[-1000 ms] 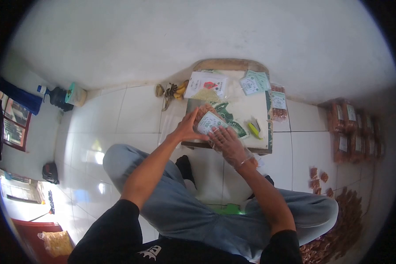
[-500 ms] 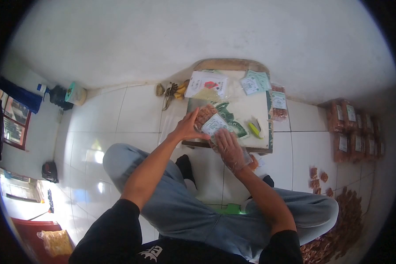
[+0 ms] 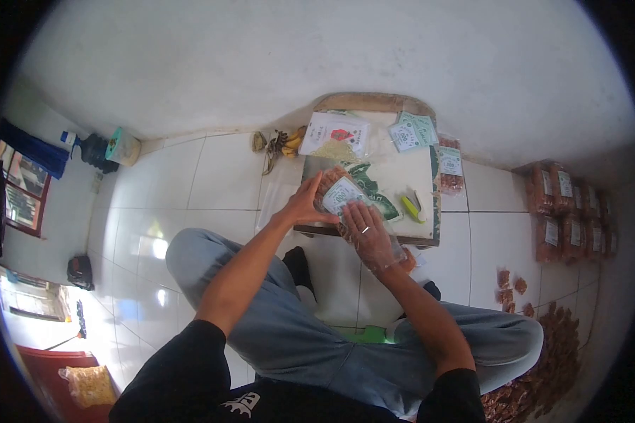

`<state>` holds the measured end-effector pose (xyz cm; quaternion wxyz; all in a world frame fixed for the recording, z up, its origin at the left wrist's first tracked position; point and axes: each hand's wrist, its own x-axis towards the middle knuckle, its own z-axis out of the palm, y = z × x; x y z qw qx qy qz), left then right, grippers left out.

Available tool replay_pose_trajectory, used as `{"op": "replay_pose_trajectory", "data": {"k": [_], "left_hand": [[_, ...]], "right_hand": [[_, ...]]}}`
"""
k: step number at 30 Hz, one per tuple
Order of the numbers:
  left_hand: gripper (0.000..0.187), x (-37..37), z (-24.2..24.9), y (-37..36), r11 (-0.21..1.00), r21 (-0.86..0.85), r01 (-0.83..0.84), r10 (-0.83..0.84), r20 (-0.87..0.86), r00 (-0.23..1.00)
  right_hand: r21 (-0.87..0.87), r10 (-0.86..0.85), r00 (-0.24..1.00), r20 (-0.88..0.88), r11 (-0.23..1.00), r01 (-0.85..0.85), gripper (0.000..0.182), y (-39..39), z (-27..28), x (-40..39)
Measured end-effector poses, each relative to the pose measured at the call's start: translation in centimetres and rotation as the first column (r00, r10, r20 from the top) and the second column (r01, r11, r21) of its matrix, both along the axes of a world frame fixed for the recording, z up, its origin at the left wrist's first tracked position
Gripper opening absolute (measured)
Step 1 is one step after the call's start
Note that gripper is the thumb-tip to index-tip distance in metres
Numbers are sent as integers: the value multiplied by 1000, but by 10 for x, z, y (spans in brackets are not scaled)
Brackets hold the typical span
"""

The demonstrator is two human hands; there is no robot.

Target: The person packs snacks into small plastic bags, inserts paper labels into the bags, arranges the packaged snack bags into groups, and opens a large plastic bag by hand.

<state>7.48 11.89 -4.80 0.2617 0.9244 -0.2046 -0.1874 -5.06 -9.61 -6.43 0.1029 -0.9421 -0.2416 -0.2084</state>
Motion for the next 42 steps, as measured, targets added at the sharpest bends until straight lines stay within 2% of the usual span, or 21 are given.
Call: {"op": "replay_pose_trajectory", "data": {"k": [5,8,11,14,18,21,24,26,30,32,36,37,40,42], "left_hand": [[147,1,0,0,999,-38,3,-2,9,1000],[154,3,-3,1,999,-36,-29,28,-33,999],[154,3,3,1,1000,-17,-23,22,-43,999],[150,1,10,-3,1000,6,-13,13,-54,998],[153,4,0,-2,999,-25,-24,23,-56,998],[155,7,-5,1,998,-61,-33,28,-77,997],[154,8,-3,3,994,-109,-29,16,-112,994],[152,11,-2,4,991,-128,-27,10,-130,991],[145,12,1,5,984,-169,-54,19,-199,980],[142,14,0,7,983,-173,-62,24,-213,977],[119,24,-13,14,976,-212,-41,-19,-274,961],[110,26,-17,15,975,-213,-59,-11,-314,949],[101,32,-25,17,960,-258,-109,-4,-402,916],[100,29,-22,16,950,-285,-129,0,-411,912]], "right_hand": [[24,46,996,-76,999,-45,58,-8,0,2],[-2,103,992,-78,995,-104,57,-17,-6,1],[-14,113,994,-14,993,-113,55,-16,-4,-1],[-65,118,993,-32,991,-120,52,-12,-2,-1],[-49,119,993,6,992,-119,49,-11,-1,-2],[-8,103,993,-61,995,-104,52,-8,-2,-3],[-6,114,993,-10,993,-114,51,-9,-4,-3],[-96,148,989,-14,984,-148,51,-14,-6,1],[-57,169,986,-15,984,-169,51,-16,-6,2],[-83,121,990,-70,988,-127,51,-15,-7,-2],[-69,98,992,-85,992,-104,50,-14,-8,-6],[-75,90,993,-73,993,-96,50,-14,-7,-6],[-88,75,997,-27,993,-78,51,-12,1,-4],[-92,66,998,9,994,-65,51,-12,3,-2]]}}
